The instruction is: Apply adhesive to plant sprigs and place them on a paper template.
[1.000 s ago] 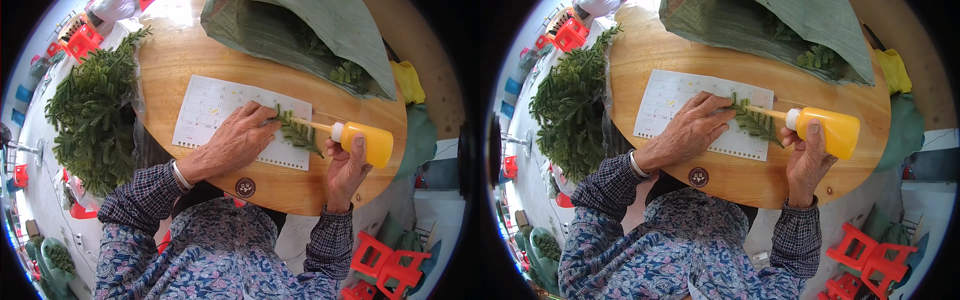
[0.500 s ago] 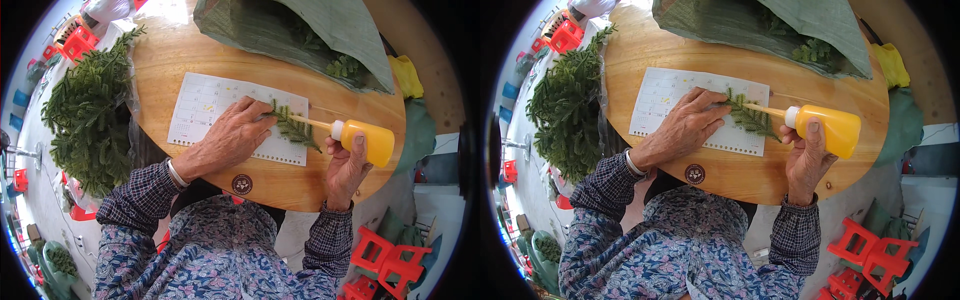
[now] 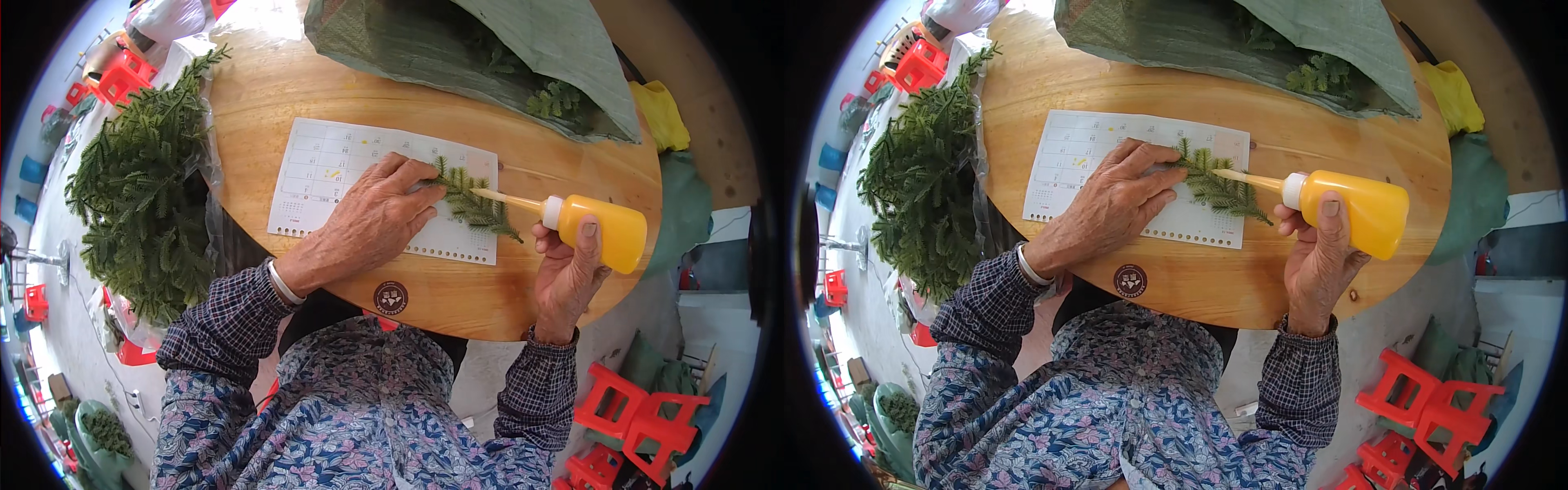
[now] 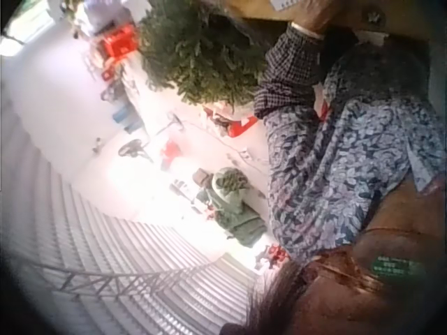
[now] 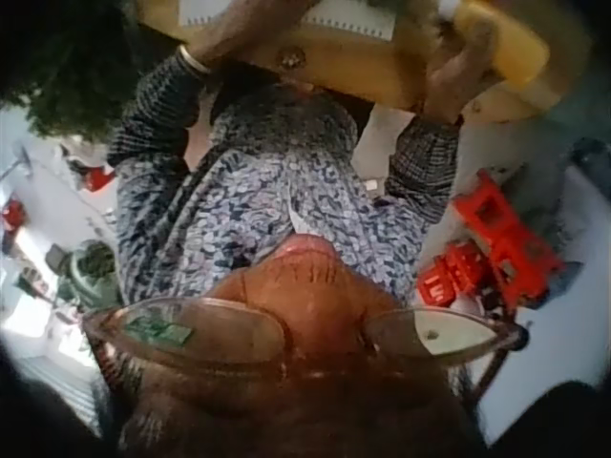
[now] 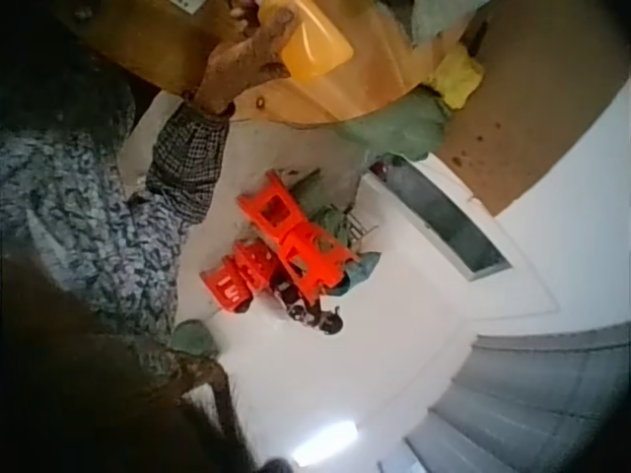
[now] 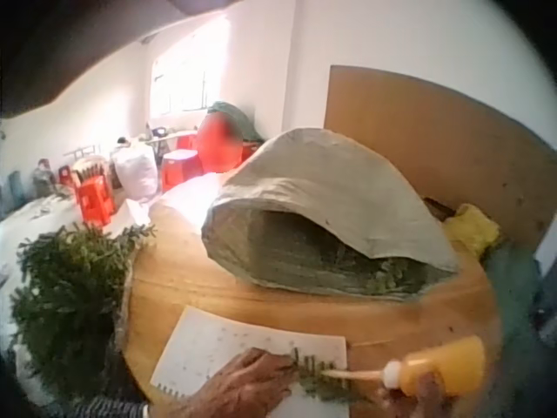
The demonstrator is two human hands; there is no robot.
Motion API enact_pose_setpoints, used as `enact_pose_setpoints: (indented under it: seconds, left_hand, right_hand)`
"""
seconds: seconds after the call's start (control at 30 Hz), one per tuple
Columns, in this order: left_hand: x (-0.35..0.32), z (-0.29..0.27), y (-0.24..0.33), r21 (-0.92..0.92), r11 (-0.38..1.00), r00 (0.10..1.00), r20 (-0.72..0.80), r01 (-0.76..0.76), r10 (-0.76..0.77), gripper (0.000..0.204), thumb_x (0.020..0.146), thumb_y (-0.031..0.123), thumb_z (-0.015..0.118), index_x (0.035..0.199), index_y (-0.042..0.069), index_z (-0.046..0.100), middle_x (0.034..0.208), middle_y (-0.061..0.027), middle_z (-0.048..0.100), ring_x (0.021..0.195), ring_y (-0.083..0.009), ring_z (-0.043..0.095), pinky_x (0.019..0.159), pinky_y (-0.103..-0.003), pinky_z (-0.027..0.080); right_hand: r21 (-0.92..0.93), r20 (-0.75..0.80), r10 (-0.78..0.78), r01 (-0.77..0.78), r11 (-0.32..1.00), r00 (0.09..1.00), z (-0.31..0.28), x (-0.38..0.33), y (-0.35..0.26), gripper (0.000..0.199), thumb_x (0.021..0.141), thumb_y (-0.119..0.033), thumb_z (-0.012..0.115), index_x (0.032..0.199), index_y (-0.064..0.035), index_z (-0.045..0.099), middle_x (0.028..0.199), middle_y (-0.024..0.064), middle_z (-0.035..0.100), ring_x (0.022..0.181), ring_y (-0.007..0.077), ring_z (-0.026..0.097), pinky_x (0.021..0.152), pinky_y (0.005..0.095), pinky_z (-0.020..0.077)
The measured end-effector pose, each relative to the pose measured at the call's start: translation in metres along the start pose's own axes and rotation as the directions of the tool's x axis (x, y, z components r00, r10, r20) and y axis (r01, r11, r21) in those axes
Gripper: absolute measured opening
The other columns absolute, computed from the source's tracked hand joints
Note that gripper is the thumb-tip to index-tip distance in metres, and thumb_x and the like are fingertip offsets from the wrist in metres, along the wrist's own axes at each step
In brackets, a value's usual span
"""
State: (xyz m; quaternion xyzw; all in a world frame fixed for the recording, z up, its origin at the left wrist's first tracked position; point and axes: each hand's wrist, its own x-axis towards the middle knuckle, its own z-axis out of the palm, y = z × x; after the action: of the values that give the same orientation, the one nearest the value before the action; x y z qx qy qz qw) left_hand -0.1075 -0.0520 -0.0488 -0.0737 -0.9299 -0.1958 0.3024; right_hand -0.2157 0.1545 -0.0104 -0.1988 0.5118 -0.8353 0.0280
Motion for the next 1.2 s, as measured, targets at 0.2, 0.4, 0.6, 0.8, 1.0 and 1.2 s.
enact_pose_setpoints:
  seconds: [0.2,0.4,0.6,0.8,1.0,1.2]
  left_hand:
    - [-0.001,0.001,-0.002,-0.010,1.000,1.000,0.013,-0.001,0.001,0.018,0.085,0.009,0.059,0.101,0.003,0.063,0.110,-0.0112,0.054,0.100,-0.0262,0.051,0.091,-0.034,0.043]
    - [-0.001,-0.001,-0.001,-0.009,1.000,1.000,0.012,0.002,-0.002,0.018,0.084,0.009,0.059,0.101,0.003,0.063,0.110,-0.0114,0.054,0.100,-0.0262,0.051,0.091,-0.034,0.043]
    - [-0.001,-0.001,-0.001,-0.034,0.999,1.000,-0.003,0.007,-0.007,0.018,0.084,0.008,0.059,0.101,0.002,0.064,0.110,-0.0115,0.055,0.100,-0.0260,0.051,0.090,-0.033,0.044]
    - [0.000,-0.002,0.001,-0.036,0.999,1.000,0.002,0.018,-0.018,0.018,0.084,0.007,0.059,0.101,0.002,0.065,0.110,-0.0114,0.056,0.100,-0.0256,0.051,0.090,-0.033,0.044]
    - [0.000,0.004,0.000,-0.035,0.999,1.000,0.006,0.027,-0.027,0.018,0.084,0.007,0.059,0.101,0.002,0.065,0.110,-0.0109,0.056,0.100,-0.0255,0.051,0.091,-0.033,0.045]
    - [-0.001,0.006,-0.001,-0.044,0.999,1.000,0.008,0.026,-0.026,0.019,0.084,0.007,0.059,0.101,0.002,0.065,0.111,-0.0105,0.056,0.101,-0.0254,0.051,0.091,-0.033,0.044]
  right_hand:
    - [0.002,0.004,-0.004,0.004,1.000,1.000,-0.006,-0.003,-0.001,0.026,0.088,-0.016,0.065,0.108,-0.0023,0.054,0.094,0.0141,0.065,0.064,0.0208,0.063,0.050,0.0215,0.0477]
    - [-0.098,-0.127,0.027,-0.040,0.994,0.992,0.001,-0.007,-0.006,0.027,0.088,-0.017,0.065,0.108,-0.0026,0.054,0.093,0.0137,0.065,0.064,0.0210,0.064,0.050,0.0214,0.0477]
    - [-0.084,-0.123,0.008,-0.019,0.996,0.992,-0.004,-0.011,-0.008,0.028,0.087,-0.017,0.066,0.109,-0.0031,0.054,0.092,0.0133,0.065,0.064,0.0210,0.064,0.050,0.0211,0.0479]
    - [-0.044,-0.114,0.021,-0.026,0.999,0.993,-0.006,-0.014,-0.011,0.030,0.087,-0.018,0.068,0.109,-0.0032,0.054,0.093,0.0134,0.065,0.064,0.0210,0.064,0.049,0.0207,0.0482]
    - [-0.029,-0.088,0.009,-0.012,0.999,0.996,-0.020,-0.014,-0.005,0.031,0.086,-0.018,0.068,0.109,-0.0034,0.054,0.093,0.0138,0.065,0.063,0.0212,0.064,0.049,0.0207,0.0485]
    - [-0.015,-0.062,0.005,-0.006,1.000,0.998,-0.030,-0.015,-0.006,0.031,0.086,-0.019,0.068,0.109,-0.0037,0.054,0.095,0.0147,0.065,0.064,0.0213,0.064,0.049,0.0208,0.0486]
